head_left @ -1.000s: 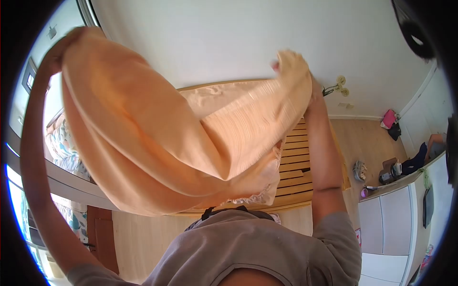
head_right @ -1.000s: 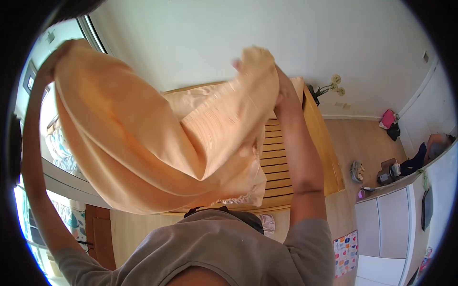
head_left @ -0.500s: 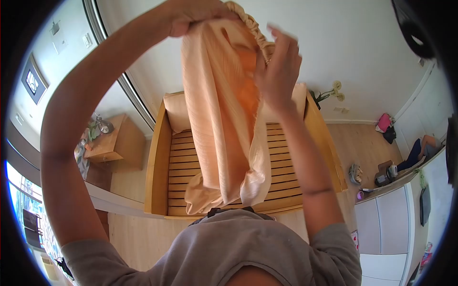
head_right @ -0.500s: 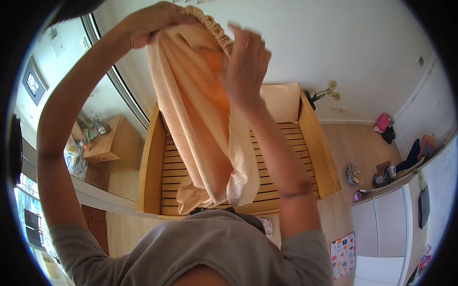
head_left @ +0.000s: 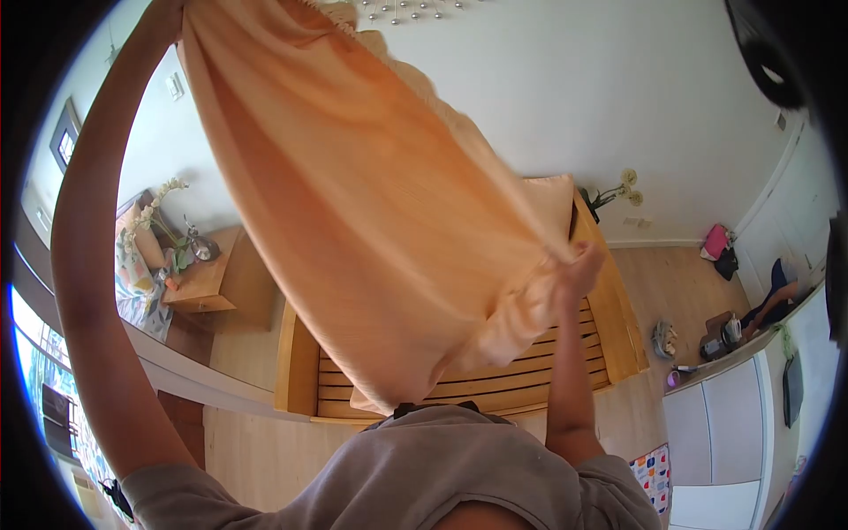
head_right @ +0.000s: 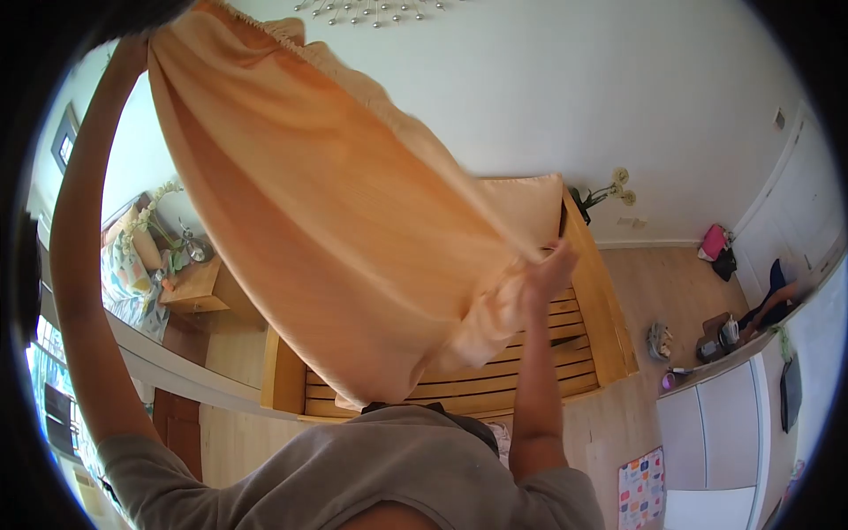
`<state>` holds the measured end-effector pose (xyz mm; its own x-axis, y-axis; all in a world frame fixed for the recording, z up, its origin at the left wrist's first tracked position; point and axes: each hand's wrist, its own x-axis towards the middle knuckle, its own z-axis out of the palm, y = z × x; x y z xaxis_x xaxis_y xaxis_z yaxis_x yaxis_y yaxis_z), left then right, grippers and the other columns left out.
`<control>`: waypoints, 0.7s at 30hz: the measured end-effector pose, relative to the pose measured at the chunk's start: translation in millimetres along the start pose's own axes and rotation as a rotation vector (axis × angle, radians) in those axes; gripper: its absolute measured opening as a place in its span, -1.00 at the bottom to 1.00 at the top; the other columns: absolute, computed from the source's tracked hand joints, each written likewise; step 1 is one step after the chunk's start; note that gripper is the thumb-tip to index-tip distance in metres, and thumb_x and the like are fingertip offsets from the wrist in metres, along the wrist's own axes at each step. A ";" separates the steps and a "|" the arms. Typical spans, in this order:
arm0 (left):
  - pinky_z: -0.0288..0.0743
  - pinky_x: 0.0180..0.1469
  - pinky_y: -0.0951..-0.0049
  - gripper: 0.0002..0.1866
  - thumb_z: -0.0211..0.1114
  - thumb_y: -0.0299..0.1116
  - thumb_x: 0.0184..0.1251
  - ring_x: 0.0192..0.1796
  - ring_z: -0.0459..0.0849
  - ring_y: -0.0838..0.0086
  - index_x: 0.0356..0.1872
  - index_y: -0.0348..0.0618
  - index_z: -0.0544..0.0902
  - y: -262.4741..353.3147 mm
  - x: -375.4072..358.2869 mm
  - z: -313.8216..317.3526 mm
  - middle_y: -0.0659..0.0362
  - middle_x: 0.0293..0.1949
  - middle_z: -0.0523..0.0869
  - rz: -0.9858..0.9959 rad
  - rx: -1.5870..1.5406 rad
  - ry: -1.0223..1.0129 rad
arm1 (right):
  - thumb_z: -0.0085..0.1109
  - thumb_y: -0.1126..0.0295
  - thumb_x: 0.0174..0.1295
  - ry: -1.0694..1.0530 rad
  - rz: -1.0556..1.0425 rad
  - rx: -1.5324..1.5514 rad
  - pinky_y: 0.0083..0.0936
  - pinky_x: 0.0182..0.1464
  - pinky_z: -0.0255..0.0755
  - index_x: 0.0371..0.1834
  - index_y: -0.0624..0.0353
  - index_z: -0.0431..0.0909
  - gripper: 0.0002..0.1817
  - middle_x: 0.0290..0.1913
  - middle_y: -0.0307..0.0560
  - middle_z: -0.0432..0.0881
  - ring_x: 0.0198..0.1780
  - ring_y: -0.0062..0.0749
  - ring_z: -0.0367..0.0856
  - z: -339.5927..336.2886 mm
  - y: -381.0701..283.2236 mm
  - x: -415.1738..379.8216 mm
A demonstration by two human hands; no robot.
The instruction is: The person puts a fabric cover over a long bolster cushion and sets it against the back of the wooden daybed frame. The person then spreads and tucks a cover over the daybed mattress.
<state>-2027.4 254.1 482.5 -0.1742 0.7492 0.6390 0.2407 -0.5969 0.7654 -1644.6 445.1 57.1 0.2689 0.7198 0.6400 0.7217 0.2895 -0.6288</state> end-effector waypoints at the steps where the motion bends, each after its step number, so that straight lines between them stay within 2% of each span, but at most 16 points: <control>1: 0.53 -0.19 0.33 -0.80 0.14 -0.31 0.16 -0.28 0.60 0.35 -0.28 -0.24 0.53 -5.0 -2.4 -20.8 0.07 -0.36 0.60 -0.060 0.045 0.040 | 0.38 0.23 -0.23 -0.189 0.139 0.056 -0.44 -0.28 0.34 -0.25 0.14 0.43 -0.54 -0.24 -0.05 0.47 -0.20 -0.36 0.46 -6.3 5.0 31.9; 2: 0.52 -0.20 0.37 -0.79 0.15 -0.31 0.16 -0.29 0.60 0.39 -0.28 -0.23 0.54 -9.7 -3.9 -41.8 0.10 -0.36 0.61 -0.117 0.088 0.076 | 0.37 0.17 -0.19 -0.373 0.281 0.111 -0.48 -0.31 0.36 -0.27 0.16 0.44 -0.55 -0.24 -0.07 0.51 -0.23 -0.43 0.48 -8.9 8.3 65.7; 4: 0.51 -0.21 0.44 -0.77 0.17 -0.30 0.14 -0.30 0.59 0.47 -0.26 -0.23 0.56 -17.9 -3.1 -81.3 0.15 -0.35 0.62 -0.225 0.175 0.142 | 0.23 0.13 0.01 -0.439 0.409 0.980 -0.53 -0.27 0.41 -0.27 0.19 0.46 -0.63 -0.24 -0.14 0.54 -0.24 -0.52 0.50 2.4 16.7 108.6; 5: 0.51 -0.22 0.48 -0.77 0.18 -0.29 0.14 -0.30 0.58 0.51 -0.25 -0.22 0.57 -19.9 -3.7 -93.4 0.18 -0.35 0.62 -0.273 0.218 0.178 | 0.23 0.13 0.01 -0.434 0.402 0.983 -0.53 -0.27 0.41 -0.27 0.19 0.46 -0.63 -0.24 -0.14 0.54 -0.24 -0.52 0.50 -5.1 -4.9 115.5; 7: 0.50 -0.23 0.52 -0.76 0.19 -0.29 0.13 -0.31 0.58 0.55 -0.24 -0.22 0.59 -27.5 -8.7 -109.9 0.21 -0.35 0.62 -0.316 0.256 0.220 | 0.12 0.03 0.10 -0.922 0.515 1.197 -0.58 -0.20 0.42 -0.27 0.30 0.45 -0.53 -0.31 -0.13 0.52 -0.22 -0.55 0.49 -25.6 -51.1 126.2; 8: 0.50 -0.19 0.51 -0.75 0.15 -0.28 0.17 -0.26 0.57 0.55 -0.18 -0.19 0.55 -32.1 -16.7 -115.3 0.20 -0.29 0.61 -0.361 0.239 0.271 | 0.12 0.03 0.10 -0.925 0.507 1.195 -0.58 -0.20 0.42 -0.27 0.30 0.45 -0.53 -0.31 -0.13 0.52 -0.22 -0.55 0.49 -34.5 -63.8 126.6; 10: 0.50 -0.16 0.50 -0.73 0.11 -0.28 0.21 -0.22 0.56 0.55 -0.12 -0.17 0.52 -31.5 -24.4 -123.2 0.20 -0.23 0.59 -0.396 0.219 0.334 | 0.08 -0.05 0.09 -0.879 0.421 1.333 -0.57 -0.18 0.44 -0.11 0.30 0.40 -0.43 -0.28 -0.15 0.50 -0.23 -0.56 0.49 -53.4 -86.0 122.2; 11: 0.50 -0.14 0.49 -0.75 0.14 -0.30 0.18 -0.23 0.57 0.53 -0.16 -0.17 0.54 -29.0 -26.6 -126.4 0.19 -0.25 0.60 -0.411 0.148 0.277 | 0.25 -0.08 -0.09 -0.831 0.125 1.285 -0.43 -0.15 0.38 0.01 0.23 0.30 -0.28 -0.26 -0.15 0.45 -0.21 -0.48 0.47 -70.6 -98.4 113.9; 12: 0.51 -0.12 0.48 -0.76 0.17 -0.31 0.15 -0.23 0.58 0.50 -0.19 -0.18 0.56 -26.3 -29.1 -130.2 0.19 -0.27 0.61 -0.427 0.078 0.220 | 0.25 -0.08 -0.09 -0.840 0.117 1.287 -0.43 -0.15 0.38 0.01 0.23 0.30 -0.28 -0.26 -0.15 0.45 -0.21 -0.48 0.47 -81.1 -110.3 103.5; 13: 0.50 -0.11 0.49 -0.74 0.18 -0.31 0.15 -0.22 0.58 0.49 -0.17 -0.19 0.54 -20.7 -27.9 -132.5 0.17 -0.24 0.61 -0.385 0.066 0.251 | 0.33 -0.05 -0.20 -0.551 -0.365 0.713 -0.38 -0.13 0.32 0.02 0.19 0.26 -0.22 -0.26 -0.15 0.42 -0.20 -0.40 0.45 -89.1 -120.7 93.0; 15: 0.49 -0.08 0.51 -0.71 0.17 -0.28 0.17 -0.19 0.58 0.49 -0.12 -0.18 0.52 -7.4 -24.1 -138.2 0.18 -0.20 0.60 -0.330 0.057 0.314 | 0.50 0.08 -0.49 -0.370 -0.686 -0.063 -0.32 -0.09 0.16 0.01 0.07 0.25 -0.11 -0.25 -0.10 0.36 -0.11 -0.21 0.35 -81.9 -122.0 83.3; 16: 0.48 -0.07 0.52 -0.70 0.15 -0.26 0.19 -0.17 0.58 0.49 -0.10 -0.18 0.52 1.2 -22.4 -136.9 0.18 -0.19 0.60 -0.285 0.071 0.331 | 0.50 0.08 -0.49 -0.375 -0.686 -0.062 -0.32 -0.09 0.16 0.01 0.07 0.25 -0.11 -0.25 -0.10 0.36 -0.11 -0.21 0.35 -62.2 -109.2 82.8; 18: 0.43 0.00 0.52 -0.69 0.09 -0.22 0.24 -0.12 0.56 0.53 -0.09 -0.19 0.51 22.6 -26.9 -140.3 0.21 -0.15 0.59 -0.310 0.094 -0.001 | 0.49 0.19 -0.44 -0.075 -0.560 -0.014 -0.31 -0.07 0.16 0.03 0.01 0.25 -0.15 -0.22 -0.10 0.36 -0.03 -0.21 0.31 -20.0 -75.4 95.3; 19: 0.41 0.01 0.53 -0.68 0.08 -0.22 0.25 -0.10 0.55 0.53 -0.07 -0.19 0.50 26.2 -26.3 -139.7 0.22 -0.14 0.58 -0.330 0.116 -0.052 | 0.43 0.31 -0.39 -0.035 -0.490 0.027 -0.30 -0.05 0.16 0.00 0.04 0.28 -0.25 -0.18 -0.09 0.36 0.04 -0.21 0.24 -16.3 -67.1 104.1; 20: 0.40 0.02 0.54 -0.67 0.07 -0.21 0.26 -0.09 0.54 0.54 -0.05 -0.18 0.49 28.1 -25.7 -140.2 0.23 -0.13 0.58 -0.350 0.139 -0.104 | 0.43 0.31 -0.39 -0.035 -0.490 0.028 -0.30 -0.05 0.16 0.00 0.04 0.28 -0.25 -0.18 -0.09 0.36 0.04 -0.21 0.24 -19.3 -61.8 109.5; 21: 0.39 0.02 0.55 -0.66 0.07 -0.21 0.25 -0.07 0.53 0.55 -0.03 -0.17 0.48 24.4 -24.9 -139.8 0.23 -0.10 0.56 -0.360 0.195 -0.068 | 0.39 0.33 -0.33 0.022 -0.419 -0.055 -0.30 -0.08 0.21 -0.01 0.08 0.30 -0.31 -0.14 -0.05 0.37 0.04 -0.20 0.26 -23.0 -57.7 117.2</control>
<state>-2150.6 180.8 495.9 -0.2181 0.9215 0.3214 0.3531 -0.2326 0.9062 -1640.1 498.3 178.6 -0.0419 0.5332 0.8449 0.8040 0.5200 -0.2883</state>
